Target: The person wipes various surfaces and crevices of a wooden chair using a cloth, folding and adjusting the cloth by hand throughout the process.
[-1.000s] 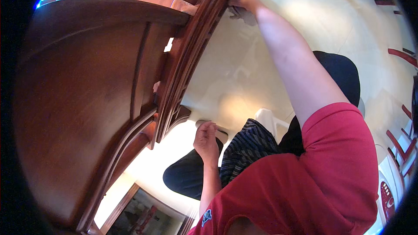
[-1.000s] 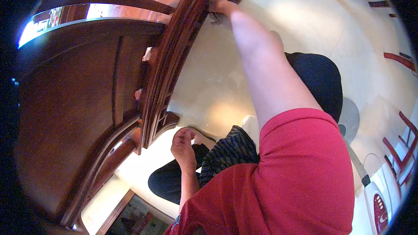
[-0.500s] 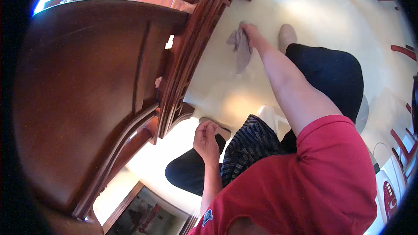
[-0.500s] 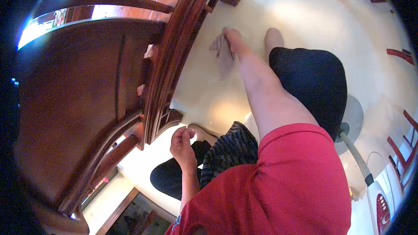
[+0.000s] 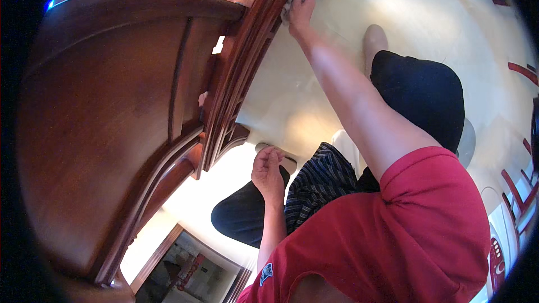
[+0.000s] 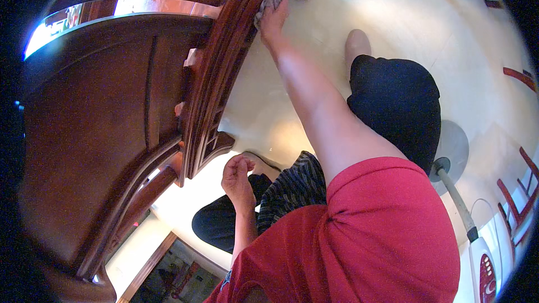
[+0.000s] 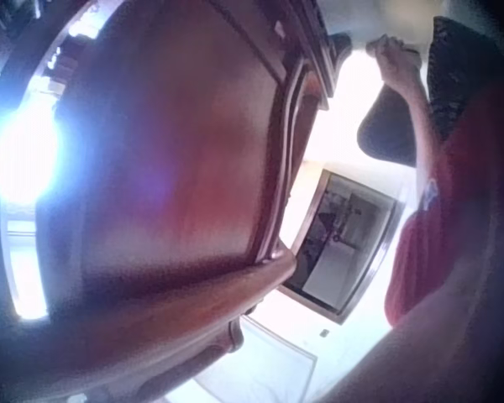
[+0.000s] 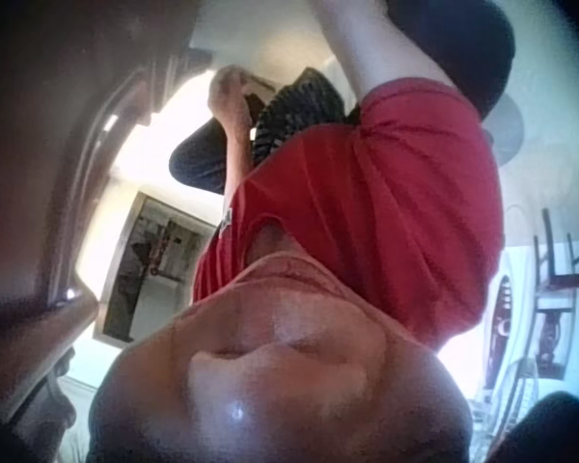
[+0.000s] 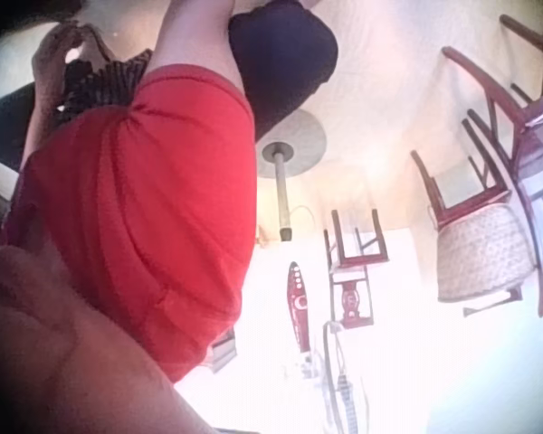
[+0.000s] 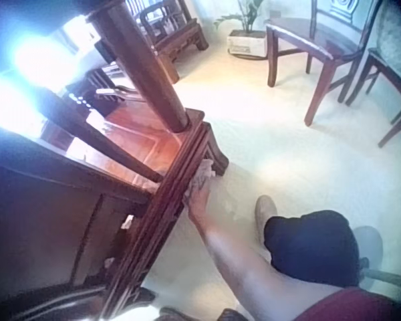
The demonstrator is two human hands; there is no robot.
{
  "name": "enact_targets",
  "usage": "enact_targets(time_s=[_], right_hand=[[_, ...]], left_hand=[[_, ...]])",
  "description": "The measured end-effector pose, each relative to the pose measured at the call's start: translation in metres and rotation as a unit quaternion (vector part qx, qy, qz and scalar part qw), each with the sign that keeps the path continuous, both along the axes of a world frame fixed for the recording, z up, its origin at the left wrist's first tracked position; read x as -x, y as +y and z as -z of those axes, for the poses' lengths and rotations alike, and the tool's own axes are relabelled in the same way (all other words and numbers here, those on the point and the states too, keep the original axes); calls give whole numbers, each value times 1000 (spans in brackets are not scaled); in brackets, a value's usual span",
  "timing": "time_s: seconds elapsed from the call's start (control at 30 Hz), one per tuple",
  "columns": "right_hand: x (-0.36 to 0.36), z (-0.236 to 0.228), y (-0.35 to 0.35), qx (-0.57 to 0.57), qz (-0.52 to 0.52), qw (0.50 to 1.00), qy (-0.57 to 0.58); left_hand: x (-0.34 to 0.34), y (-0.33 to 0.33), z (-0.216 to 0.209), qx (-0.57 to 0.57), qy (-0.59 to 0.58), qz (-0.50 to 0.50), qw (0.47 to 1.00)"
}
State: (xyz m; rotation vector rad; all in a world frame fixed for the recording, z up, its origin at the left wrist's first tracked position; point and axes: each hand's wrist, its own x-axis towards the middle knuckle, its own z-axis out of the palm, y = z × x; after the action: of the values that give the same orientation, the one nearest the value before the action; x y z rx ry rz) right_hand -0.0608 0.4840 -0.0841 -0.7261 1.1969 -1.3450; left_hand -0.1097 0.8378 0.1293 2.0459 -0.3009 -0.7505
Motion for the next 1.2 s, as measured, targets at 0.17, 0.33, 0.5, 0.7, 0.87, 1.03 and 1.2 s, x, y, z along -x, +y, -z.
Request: enact_targets(time_s=[0.17, 0.33, 0.5, 0.7, 0.87, 1.03, 1.2], right_hand=[[5, 45, 86, 61, -144, 954, 257], [5, -5, 239, -75, -449, 873, 174], [22, -28, 276, -146, -501, 850, -73], [31, -124, 285, -99, -525, 842, -73], [57, -141, 268, -120, -508, 853, 0], [67, -130, 270, -188, -408, 878, -164], [77, -140, 246, -212, -509, 737, -391]], left_hand=[[5, -8, -1, 3, 2, 20, 1000], [-3, 14, -6, -11, -42, 28, 999], [-8, 9, 5, 46, 31, -35, 998], [-34, 24, 18, 143, 249, -73, 955], [-43, 54, 32, 245, 172, -96, 949], [-34, 53, 16, 222, 162, -162, 948], [-49, 62, 27, 288, 132, -153, 936]])
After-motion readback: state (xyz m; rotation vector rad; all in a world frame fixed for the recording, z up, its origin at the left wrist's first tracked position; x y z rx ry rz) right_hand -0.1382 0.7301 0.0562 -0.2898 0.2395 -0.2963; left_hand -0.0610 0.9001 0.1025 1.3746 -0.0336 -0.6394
